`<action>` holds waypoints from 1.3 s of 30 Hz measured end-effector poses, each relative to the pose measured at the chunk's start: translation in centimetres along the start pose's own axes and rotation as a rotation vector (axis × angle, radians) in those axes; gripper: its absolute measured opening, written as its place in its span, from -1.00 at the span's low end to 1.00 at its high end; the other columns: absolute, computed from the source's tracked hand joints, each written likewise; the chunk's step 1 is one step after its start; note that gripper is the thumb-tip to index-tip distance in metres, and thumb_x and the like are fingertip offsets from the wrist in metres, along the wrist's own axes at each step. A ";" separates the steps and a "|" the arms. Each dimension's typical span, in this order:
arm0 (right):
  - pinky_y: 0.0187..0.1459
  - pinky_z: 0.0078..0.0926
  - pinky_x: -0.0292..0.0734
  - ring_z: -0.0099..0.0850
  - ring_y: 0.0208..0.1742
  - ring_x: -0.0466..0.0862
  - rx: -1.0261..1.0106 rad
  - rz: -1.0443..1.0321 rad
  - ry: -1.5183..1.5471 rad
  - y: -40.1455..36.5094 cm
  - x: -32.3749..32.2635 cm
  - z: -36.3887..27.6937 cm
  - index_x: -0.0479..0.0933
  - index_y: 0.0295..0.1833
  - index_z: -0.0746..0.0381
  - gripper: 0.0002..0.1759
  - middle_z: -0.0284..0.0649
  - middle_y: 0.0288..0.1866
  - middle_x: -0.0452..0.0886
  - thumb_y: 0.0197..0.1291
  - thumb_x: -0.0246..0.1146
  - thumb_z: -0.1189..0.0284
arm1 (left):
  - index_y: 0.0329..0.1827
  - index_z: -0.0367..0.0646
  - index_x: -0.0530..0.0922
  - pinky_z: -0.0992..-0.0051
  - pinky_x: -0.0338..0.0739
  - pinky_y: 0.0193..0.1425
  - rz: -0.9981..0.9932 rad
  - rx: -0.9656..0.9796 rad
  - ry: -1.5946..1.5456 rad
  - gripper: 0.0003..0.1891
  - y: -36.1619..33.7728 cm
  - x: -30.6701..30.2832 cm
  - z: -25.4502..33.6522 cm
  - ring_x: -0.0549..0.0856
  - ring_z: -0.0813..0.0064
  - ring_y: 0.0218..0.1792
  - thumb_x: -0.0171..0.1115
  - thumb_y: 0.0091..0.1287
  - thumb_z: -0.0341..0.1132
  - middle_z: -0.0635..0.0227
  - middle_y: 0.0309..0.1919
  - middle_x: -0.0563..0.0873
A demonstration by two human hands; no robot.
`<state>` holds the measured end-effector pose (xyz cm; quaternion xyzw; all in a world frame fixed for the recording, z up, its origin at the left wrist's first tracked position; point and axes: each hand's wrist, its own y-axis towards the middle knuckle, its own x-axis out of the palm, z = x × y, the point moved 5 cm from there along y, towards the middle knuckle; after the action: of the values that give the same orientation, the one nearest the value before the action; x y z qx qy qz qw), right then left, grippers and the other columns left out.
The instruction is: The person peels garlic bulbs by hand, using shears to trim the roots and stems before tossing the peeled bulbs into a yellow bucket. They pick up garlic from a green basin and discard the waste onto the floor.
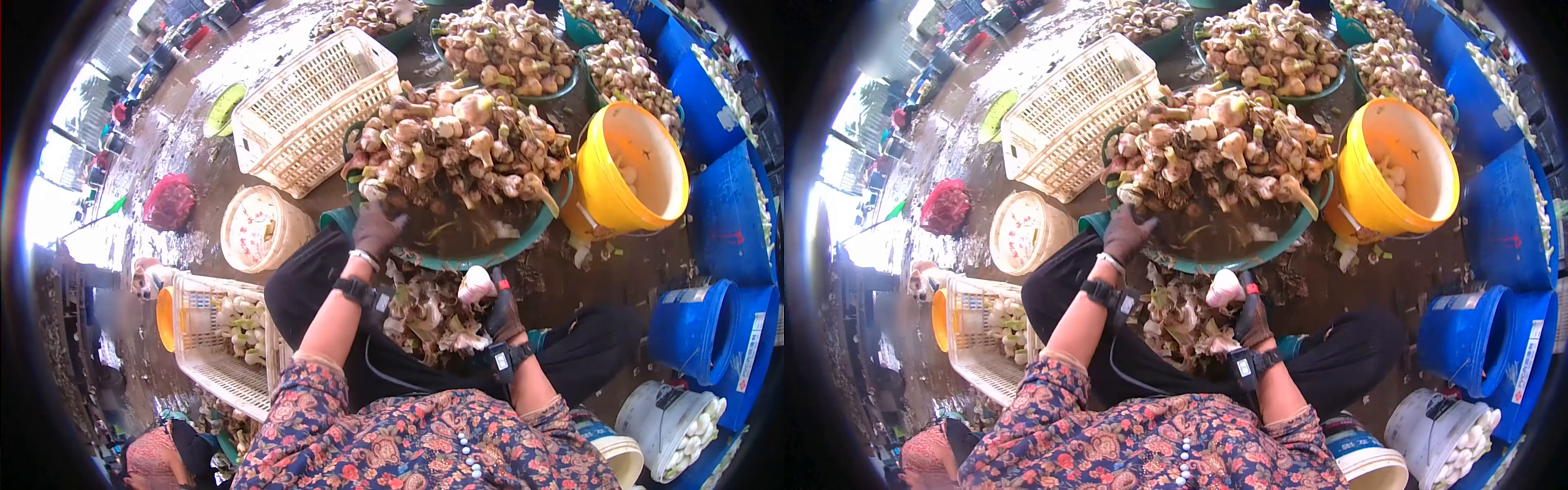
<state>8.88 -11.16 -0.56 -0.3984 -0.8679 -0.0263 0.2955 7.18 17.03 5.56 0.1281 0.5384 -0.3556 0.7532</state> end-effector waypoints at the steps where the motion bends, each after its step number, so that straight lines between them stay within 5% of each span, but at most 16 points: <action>1: -0.30 -0.55 0.44 -0.44 -0.36 0.54 0.207 0.218 0.181 -0.4 -0.8 1.1 0.47 -0.22 0.27 -0.74 -0.25 -0.36 0.53 0.25 0.07 0.27 | 0.17 -0.16 0.38 0.25 0.45 0.13 0.016 0.002 -0.006 -0.33 1.3 0.2 -0.6 0.53 0.00 0.08 0.31 0.08 0.05 -0.08 0.04 0.52; 4: -0.32 -0.53 0.44 -0.44 -0.36 0.54 0.151 -0.026 0.240 1.0 -0.5 1.8 0.47 -0.24 0.27 -0.81 -0.24 -0.37 0.52 0.13 0.14 0.36 | 0.30 -0.07 0.21 0.19 0.44 0.16 0.214 0.088 0.136 -0.17 8.3 2.9 -4.3 0.50 0.00 0.12 0.33 -0.02 0.06 -0.11 0.14 0.42; 6: -0.31 -0.52 0.44 -0.44 -0.35 0.54 0.137 -0.063 0.149 1.9 0.5 0.5 0.47 -0.27 0.26 -0.83 -0.26 -0.39 0.51 0.11 0.16 0.37 | 0.24 -0.07 0.26 0.20 0.46 0.15 0.019 0.042 0.057 -0.24 9.6 3.2 -4.2 0.52 0.01 0.12 0.32 -0.02 0.01 -0.04 0.18 0.40; 7: -0.31 -0.51 0.44 -0.45 -0.36 0.55 0.176 0.140 0.170 1.6 0.6 -0.2 0.47 -0.31 0.25 -0.83 -0.26 -0.40 0.52 0.09 0.16 0.37 | 0.24 -0.06 0.28 0.19 0.47 0.12 0.045 0.035 0.045 -0.23 9.8 3.2 -4.2 0.54 0.01 0.07 0.32 -0.04 0.06 -0.02 0.10 0.47; 10: -0.29 -0.52 0.43 -0.45 -0.35 0.56 0.172 -0.137 0.045 4.3 0.6 -0.7 0.48 -0.33 0.27 -0.79 -0.25 -0.36 0.56 0.11 0.18 0.32 | 0.13 -0.06 0.43 0.18 0.50 0.03 -0.064 -0.018 0.071 -0.26 8.5 2.6 -3.6 0.62 0.06 -0.06 0.30 -0.12 0.17 0.02 -0.16 0.64; 12: -0.26 -0.55 0.47 -0.44 -0.32 0.61 0.166 0.101 -0.079 5.5 3.8 -4.7 0.58 -0.19 0.31 -0.57 -0.25 -0.33 0.62 0.31 0.00 0.16 | 0.07 -0.07 0.51 0.24 0.55 -0.08 -0.117 -0.122 0.052 -0.40 7.7 4.3 -4.4 0.66 0.07 -0.17 0.31 -0.01 0.05 0.00 -0.24 0.67; 13: -0.26 -0.58 0.47 -0.44 -0.29 0.62 0.072 -0.183 0.210 9.1 3.1 -2.7 0.59 -0.18 0.31 -0.48 -0.26 -0.31 0.64 0.33 -0.02 0.06 | 0.07 -0.07 0.51 0.24 0.55 -0.08 -0.112 -0.125 0.056 -0.40 7.8 5.1 -5.6 0.66 0.07 -0.17 0.31 -0.01 0.05 0.00 -0.24 0.67; 15: -0.33 -0.59 0.48 -0.52 -0.26 0.60 0.229 0.058 0.197 12.9 8.7 -9.8 0.52 0.01 0.24 -0.34 -0.27 -0.17 0.62 0.27 -0.04 -0.16 | 0.00 -0.17 0.57 0.31 0.55 -0.12 -0.396 0.099 -0.226 -0.38 7.8 8.5 -6.9 0.69 0.08 -0.22 0.33 0.01 0.12 -0.02 -0.26 0.69; 18: -0.18 -0.60 0.52 -0.55 -0.18 0.60 -0.027 -0.039 -0.023 14.5 13.9 -16.6 0.49 0.10 0.15 -0.36 -0.32 -0.10 0.60 0.28 -0.06 -0.16 | -0.10 -0.29 0.61 0.53 0.54 -0.22 -0.464 0.048 -1.048 -0.51 1.5 4.0 -1.8 0.67 0.57 -0.32 0.41 0.07 -0.06 0.25 -0.31 0.72; 20: -0.22 -0.57 0.48 -0.59 -0.21 0.56 -0.361 -0.016 -0.544 12.9 12.8 -17.0 0.51 0.05 0.13 -0.46 -0.38 -0.16 0.60 0.31 -0.05 -0.07 | -0.07 -0.30 0.58 0.49 0.57 -0.11 -0.266 0.276 -0.700 -0.47 -2.0 -0.6 1.0 0.68 0.46 -0.24 0.45 0.02 -0.06 0.21 -0.26 0.71; 21: -0.41 -0.62 0.30 -0.66 -0.41 0.41 -0.007 0.047 -0.363 12.9 10.2 -13.5 0.54 -0.20 0.15 -0.71 -0.57 -0.40 0.46 0.33 0.04 0.18 | 0.06 -0.30 0.50 0.44 0.52 0.03 -0.316 0.307 -0.695 -0.41 -4.3 -2.9 2.9 0.64 0.42 -0.09 0.44 0.05 -0.09 0.13 -0.11 0.66; 22: -0.52 -0.65 0.23 -0.69 -0.50 0.38 -0.330 -0.063 -0.676 11.8 9.6 -12.0 0.52 -0.32 0.12 -0.78 -0.61 -0.49 0.42 0.30 0.07 0.27 | 0.05 -0.29 0.50 0.36 0.51 0.06 -0.114 0.400 -0.532 -0.36 -5.6 -3.1 3.2 0.62 0.24 -0.05 0.48 -0.04 -0.08 0.06 -0.09 0.62; 26: -0.45 -0.53 0.32 -0.67 -0.43 0.37 0.028 0.102 -0.461 6.4 4.7 -3.1 0.53 -0.38 0.23 -0.66 -0.49 -0.47 0.47 0.30 0.17 0.19 | 0.06 -0.26 0.45 0.22 0.52 -0.07 -0.145 0.525 -0.442 -0.33 -10.3 -0.3 4.8 0.57 0.04 -0.09 0.45 -0.15 -0.16 0.06 -0.14 0.53; 28: -0.44 -0.54 0.30 -0.65 -0.44 0.32 0.092 0.290 -0.447 4.9 2.3 -1.0 0.49 -0.39 0.29 -0.67 -0.46 -0.48 0.46 0.26 0.24 0.24 | 0.03 -0.22 0.45 0.20 0.53 -0.13 -0.232 0.488 -0.416 -0.35 -11.4 2.6 4.0 0.57 0.02 -0.12 0.44 -0.18 -0.19 0.07 -0.17 0.51; 34: -0.52 -0.56 0.23 -0.67 -0.51 0.32 0.027 0.134 -0.617 3.6 0.8 1.2 0.47 -0.47 0.23 -0.65 -0.50 -0.55 0.41 0.31 0.16 0.24 | -0.04 -0.18 0.46 0.18 0.54 -0.17 -0.255 0.520 -0.356 -0.40 -12.1 4.0 3.4 0.60 0.04 -0.17 0.44 -0.21 -0.20 0.11 -0.15 0.50; 39: -0.44 -0.54 0.33 -0.62 -0.44 0.48 0.317 0.086 -0.474 2.4 1.6 0.5 0.52 -0.30 0.29 -0.68 -0.40 -0.44 0.53 0.31 0.13 0.23 | -0.03 -0.22 0.52 0.28 0.56 -0.20 -0.291 0.565 -0.396 -0.43 -11.7 4.2 2.4 0.65 0.18 -0.24 0.45 -0.16 -0.20 0.17 -0.15 0.57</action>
<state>9.56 -8.27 -0.56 -0.3788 -0.8882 0.2164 0.1440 1.77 5.62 4.88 0.1818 0.2755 -0.6114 0.7192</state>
